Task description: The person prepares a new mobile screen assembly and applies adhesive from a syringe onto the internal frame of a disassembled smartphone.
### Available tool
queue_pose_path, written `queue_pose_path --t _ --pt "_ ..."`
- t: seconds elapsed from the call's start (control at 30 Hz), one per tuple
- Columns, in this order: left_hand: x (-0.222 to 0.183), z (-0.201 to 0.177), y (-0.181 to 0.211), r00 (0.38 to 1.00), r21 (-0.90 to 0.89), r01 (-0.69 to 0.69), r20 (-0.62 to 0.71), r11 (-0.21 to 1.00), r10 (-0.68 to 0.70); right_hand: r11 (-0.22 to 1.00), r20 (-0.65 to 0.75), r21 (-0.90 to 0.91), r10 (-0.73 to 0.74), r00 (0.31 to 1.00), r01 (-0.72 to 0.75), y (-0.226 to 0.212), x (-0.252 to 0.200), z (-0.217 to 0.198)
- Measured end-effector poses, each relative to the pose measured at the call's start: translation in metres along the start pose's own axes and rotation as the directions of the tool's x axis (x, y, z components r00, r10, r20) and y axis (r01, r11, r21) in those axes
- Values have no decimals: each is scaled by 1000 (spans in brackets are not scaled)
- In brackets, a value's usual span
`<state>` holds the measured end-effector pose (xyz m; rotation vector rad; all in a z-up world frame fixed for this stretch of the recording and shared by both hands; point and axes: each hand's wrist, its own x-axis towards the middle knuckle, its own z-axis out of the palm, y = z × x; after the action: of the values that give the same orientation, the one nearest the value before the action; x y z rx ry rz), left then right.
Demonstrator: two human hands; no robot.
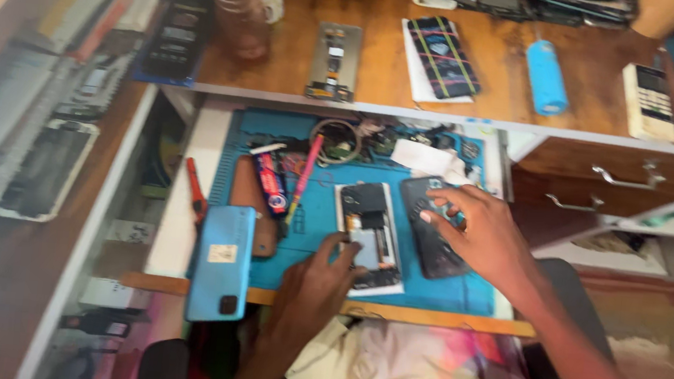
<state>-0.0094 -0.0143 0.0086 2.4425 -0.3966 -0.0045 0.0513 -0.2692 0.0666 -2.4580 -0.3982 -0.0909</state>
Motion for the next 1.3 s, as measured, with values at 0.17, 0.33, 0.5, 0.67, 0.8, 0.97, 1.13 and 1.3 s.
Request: queue_pose_path --t 0.17,0.33,0.5,0.67,0.8,0.97,1.13,1.3 --pt "-11 9 -1 991 9 71 -112 997 -70 994 -42 -7 106 993 -106 26 -21 -7" --pt "-15 -3 4 979 -24 143 -142 989 -145 990 -31 -21 141 989 -142 41 -24 -8" --pt "-17 -12 8 968 -19 250 -2 968 -250 950 -42 -110 290 956 -293 54 -33 -18" --pt "-16 -17 0 951 -96 295 127 951 -282 875 18 -166 464 886 -455 71 -35 -22" --pt "-14 -23 -5 968 -171 249 74 953 -240 831 19 -170 540 841 -530 65 -31 -23" --pt "-1 -23 5 985 -153 133 -85 979 -147 933 -83 -144 321 944 -330 34 -24 -17" --pt "15 -25 -3 995 -98 17 -94 995 -26 954 -63 -98 279 958 -284 17 -19 -1" --pt "16 -26 -7 989 151 -144 -24 978 149 943 -126 -127 292 948 -307 37 -18 -8"
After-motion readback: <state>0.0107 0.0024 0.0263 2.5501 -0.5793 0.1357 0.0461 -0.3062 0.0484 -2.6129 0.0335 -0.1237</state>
